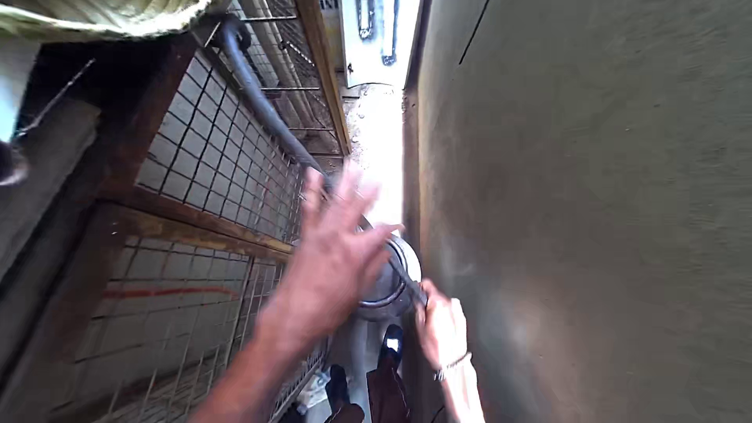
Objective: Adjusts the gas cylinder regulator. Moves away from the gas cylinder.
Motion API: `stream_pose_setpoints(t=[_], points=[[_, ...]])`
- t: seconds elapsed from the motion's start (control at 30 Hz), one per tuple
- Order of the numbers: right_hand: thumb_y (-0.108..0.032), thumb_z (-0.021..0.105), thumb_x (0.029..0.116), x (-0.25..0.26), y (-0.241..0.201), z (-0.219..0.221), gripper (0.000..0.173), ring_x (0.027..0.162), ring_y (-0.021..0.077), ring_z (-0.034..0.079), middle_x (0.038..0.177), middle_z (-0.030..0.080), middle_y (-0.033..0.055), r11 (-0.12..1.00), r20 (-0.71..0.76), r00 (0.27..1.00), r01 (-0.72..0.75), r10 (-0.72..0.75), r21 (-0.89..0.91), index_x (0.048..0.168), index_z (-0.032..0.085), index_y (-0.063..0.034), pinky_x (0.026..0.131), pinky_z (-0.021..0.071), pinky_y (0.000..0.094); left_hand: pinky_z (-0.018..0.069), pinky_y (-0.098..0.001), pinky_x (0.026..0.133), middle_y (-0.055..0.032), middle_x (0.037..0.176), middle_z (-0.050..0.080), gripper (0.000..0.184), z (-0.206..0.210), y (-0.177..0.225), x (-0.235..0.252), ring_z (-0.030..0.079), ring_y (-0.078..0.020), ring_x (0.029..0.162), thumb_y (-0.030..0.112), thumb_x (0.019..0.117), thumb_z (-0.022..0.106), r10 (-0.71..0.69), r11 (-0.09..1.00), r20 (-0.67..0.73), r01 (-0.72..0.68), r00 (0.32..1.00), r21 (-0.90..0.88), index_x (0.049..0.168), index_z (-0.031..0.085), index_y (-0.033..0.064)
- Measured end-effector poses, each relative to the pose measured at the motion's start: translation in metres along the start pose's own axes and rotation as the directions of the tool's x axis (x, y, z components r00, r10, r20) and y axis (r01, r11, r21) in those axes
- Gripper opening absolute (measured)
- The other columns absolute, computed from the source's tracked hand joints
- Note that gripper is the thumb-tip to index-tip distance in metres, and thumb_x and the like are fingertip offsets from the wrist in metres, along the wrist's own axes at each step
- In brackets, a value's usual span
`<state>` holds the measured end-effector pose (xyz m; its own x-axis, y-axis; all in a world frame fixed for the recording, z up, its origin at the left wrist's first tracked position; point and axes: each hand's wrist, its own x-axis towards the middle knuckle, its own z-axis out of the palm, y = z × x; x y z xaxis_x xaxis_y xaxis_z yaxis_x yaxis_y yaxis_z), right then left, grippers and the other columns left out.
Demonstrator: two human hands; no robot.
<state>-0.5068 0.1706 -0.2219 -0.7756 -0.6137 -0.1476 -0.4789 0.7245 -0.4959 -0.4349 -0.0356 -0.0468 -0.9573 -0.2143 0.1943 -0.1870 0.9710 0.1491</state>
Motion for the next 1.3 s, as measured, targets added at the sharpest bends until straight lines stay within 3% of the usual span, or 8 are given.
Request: stream_pose_setpoints(t=[0.2, 0.43, 0.53, 0.7, 0.93, 1.07, 1.2, 1.3], points=[[-0.055, 0.046, 0.1038, -0.104, -0.043, 0.079, 0.059, 0.096, 0.0373, 0.073, 0.103, 0.074, 0.0178, 0.934, 0.671, 0.696, -0.356, 0.256, 0.013, 0.142, 0.051, -0.0106, 0.085, 0.0573, 0.0593, 0.0136, -0.0508, 0.130, -0.0010, 0.149, 0.056, 0.045, 0.153, 0.000, -0.098, 0.035, -0.0194, 0.151, 0.054, 0.1017, 0.055, 0.149, 0.929, 0.578, 0.086, 0.802, -0.359, 0.127, 0.070, 0.0201], [-0.019, 0.050, 0.1006, -0.109, -0.115, 0.176, 0.041, 0.127, 0.0455, 0.057, 0.138, 0.061, 0.0245, 0.993, 0.758, 0.652, 0.090, 0.000, -0.077, 0.136, 0.061, -0.0034, 0.099, 0.0467, 0.0667, 0.0445, -0.0675, 0.100, -0.0251, 0.124, 0.066, 0.097, 0.210, -0.010, -0.139, 0.061, -0.0435, 0.122, 0.088, 0.0866, 0.039, -0.235, 0.946, 0.972, 0.229, 0.006, 0.228, 0.117, 0.068, 0.0000], [-0.012, 0.047, 0.0994, -0.115, -0.128, 0.206, 0.039, 0.119, 0.0421, 0.064, 0.131, 0.065, 0.0233, 0.990, 0.645, 0.762, 0.048, 0.051, -0.135, 0.134, 0.062, -0.0007, 0.091, 0.0537, 0.0619, 0.0457, -0.0684, 0.098, -0.0221, 0.123, 0.068, 0.093, 0.247, -0.027, -0.141, 0.062, -0.0413, 0.120, 0.089, 0.0775, 0.055, -0.207, 0.948, 0.966, 0.213, -0.157, 0.238, 0.111, 0.073, 0.0044], [-0.011, 0.048, 0.0997, -0.121, -0.124, 0.214, 0.042, 0.124, 0.0431, 0.061, 0.138, 0.061, 0.0247, 0.986, 0.679, 0.735, 0.119, -0.006, -0.120, 0.139, 0.058, -0.0006, 0.092, 0.0541, 0.0616, 0.0491, -0.0666, 0.086, -0.0165, 0.111, 0.072, 0.069, 0.298, -0.019, -0.159, 0.066, -0.0377, 0.108, 0.073, 0.0712, 0.074, -0.105, 0.990, 0.976, 0.068, -0.190, 0.120, 0.099, 0.075, 0.0101], [-0.026, 0.050, 0.0985, -0.137, -0.097, 0.208, 0.048, 0.137, 0.0371, 0.052, 0.141, 0.060, 0.0221, 0.988, 0.476, 0.867, 0.153, -0.149, 0.031, 0.137, 0.060, 0.0017, 0.116, 0.0391, 0.0532, 0.0472, -0.0728, 0.087, -0.0255, 0.116, 0.069, 0.042, 0.307, -0.023, -0.152, 0.064, -0.0454, 0.111, 0.040, 0.0958, 0.062, -0.032, 0.963, 0.996, 0.265, -0.081, 0.052, 0.108, 0.070, 0.0001], [-0.030, 0.062, 0.0940, -0.131, -0.051, 0.178, 0.028, 0.121, 0.0215, 0.064, 0.116, 0.074, 0.0057, 0.947, 0.340, 0.937, -0.040, -0.075, 0.319, 0.106, 0.078, -0.0107, 0.109, 0.0486, 0.0381, 0.0442, -0.0655, 0.104, -0.0231, 0.135, 0.063, 0.043, 0.287, -0.016, -0.163, 0.058, -0.0414, 0.128, 0.031, 0.0990, 0.055, -0.380, 0.751, 0.922, 0.605, 0.069, 0.264, 0.127, 0.064, 0.0001], [-0.030, 0.062, 0.0984, -0.081, 0.019, 0.150, 0.028, 0.099, 0.0197, 0.071, 0.107, 0.074, 0.0064, 0.851, 0.128, 0.940, -0.340, 0.315, 0.399, 0.113, 0.075, -0.0106, 0.091, 0.0584, 0.0444, 0.0507, -0.0548, 0.100, -0.0155, 0.128, 0.069, 0.056, 0.281, -0.040, -0.197, 0.066, -0.0345, 0.118, 0.035, 0.1051, 0.045, -0.764, 0.439, 0.636, 0.812, 0.111, 0.386, 0.155, 0.040, 0.0103], [-0.029, 0.063, 0.0977, -0.035, 0.050, 0.136, 0.023, 0.090, 0.0170, 0.071, 0.098, 0.074, 0.0043, 0.837, -0.009, 0.923, -0.344, 0.384, 0.425, 0.105, 0.076, -0.0114, 0.084, 0.0585, 0.0439, 0.0478, -0.0526, 0.107, -0.0149, 0.137, 0.065, 0.062, 0.291, -0.055, -0.202, 0.064, -0.0332, 0.123, 0.038, 0.1083, 0.044, -0.769, 0.460, 0.575, 0.866, 0.278, 0.197, 0.163, 0.028, 0.0140]])
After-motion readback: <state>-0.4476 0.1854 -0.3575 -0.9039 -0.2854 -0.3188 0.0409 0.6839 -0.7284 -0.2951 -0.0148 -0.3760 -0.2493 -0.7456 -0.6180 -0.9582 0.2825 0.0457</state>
